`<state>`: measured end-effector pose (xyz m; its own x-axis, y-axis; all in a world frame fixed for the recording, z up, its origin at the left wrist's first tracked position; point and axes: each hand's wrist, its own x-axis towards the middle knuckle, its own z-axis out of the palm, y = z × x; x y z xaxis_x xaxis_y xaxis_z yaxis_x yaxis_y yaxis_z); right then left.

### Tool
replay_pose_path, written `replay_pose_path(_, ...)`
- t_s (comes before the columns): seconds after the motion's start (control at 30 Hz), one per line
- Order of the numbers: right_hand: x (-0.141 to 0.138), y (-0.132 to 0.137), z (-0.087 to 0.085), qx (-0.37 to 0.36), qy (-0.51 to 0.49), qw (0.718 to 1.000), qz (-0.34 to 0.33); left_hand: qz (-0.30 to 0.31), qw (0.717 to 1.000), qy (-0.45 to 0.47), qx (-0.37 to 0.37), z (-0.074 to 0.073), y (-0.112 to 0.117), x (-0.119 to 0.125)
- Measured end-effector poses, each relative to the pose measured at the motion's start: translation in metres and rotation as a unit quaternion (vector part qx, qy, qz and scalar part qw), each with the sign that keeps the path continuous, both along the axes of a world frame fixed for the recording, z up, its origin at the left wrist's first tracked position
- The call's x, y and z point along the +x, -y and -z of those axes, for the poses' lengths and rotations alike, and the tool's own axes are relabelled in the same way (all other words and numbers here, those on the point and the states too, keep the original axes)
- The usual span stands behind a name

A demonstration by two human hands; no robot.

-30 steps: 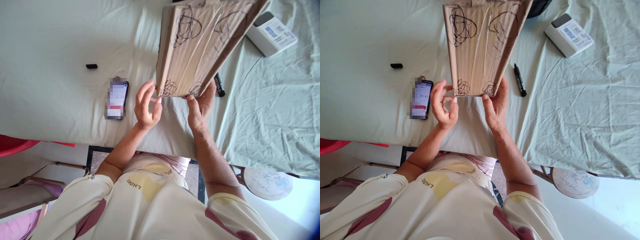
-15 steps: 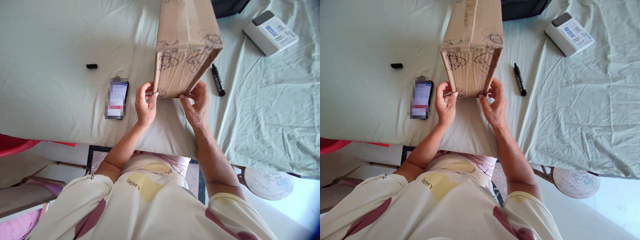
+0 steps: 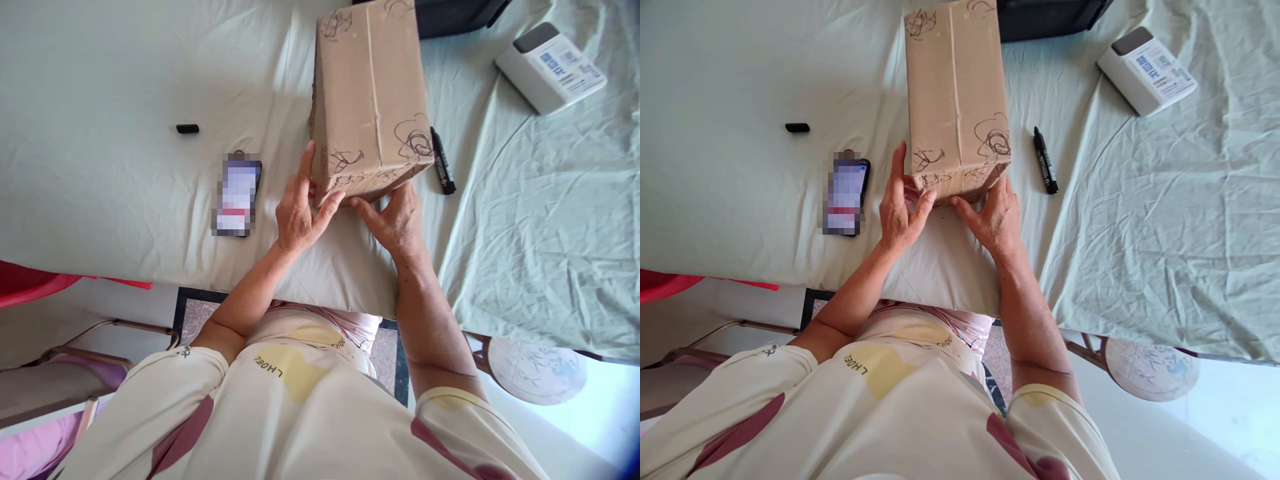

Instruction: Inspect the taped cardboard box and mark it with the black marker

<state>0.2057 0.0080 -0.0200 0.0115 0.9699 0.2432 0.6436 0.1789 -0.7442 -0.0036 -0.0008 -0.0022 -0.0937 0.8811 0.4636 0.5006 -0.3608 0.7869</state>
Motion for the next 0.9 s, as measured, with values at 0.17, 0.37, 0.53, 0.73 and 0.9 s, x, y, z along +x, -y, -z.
replay_pose_path(0.17,-0.002,0.001,-0.002,0.016,0.012,1.0,-0.017,-0.045,0.997,-0.022,0.053,-0.007,-0.001,-0.002)
replay_pose_path(0.37,-0.003,0.001,-0.006,-0.001,0.023,0.999,-0.045,0.035,0.989,-0.032,0.138,-0.014,-0.019,-0.012)
replay_pose_path(0.53,0.0,0.001,-0.006,0.012,0.014,0.999,-0.041,0.095,0.985,-0.03,0.14,-0.016,-0.026,-0.012)
replay_pose_path(0.73,0.0,-0.002,-0.005,0.002,0.027,0.999,-0.035,0.073,0.993,-0.018,0.093,-0.01,-0.027,-0.011)
replay_pose_path(0.9,0.0,0.003,-0.025,0.025,0.006,0.999,-0.044,0.068,0.99,-0.022,0.121,-0.002,-0.033,-0.007)
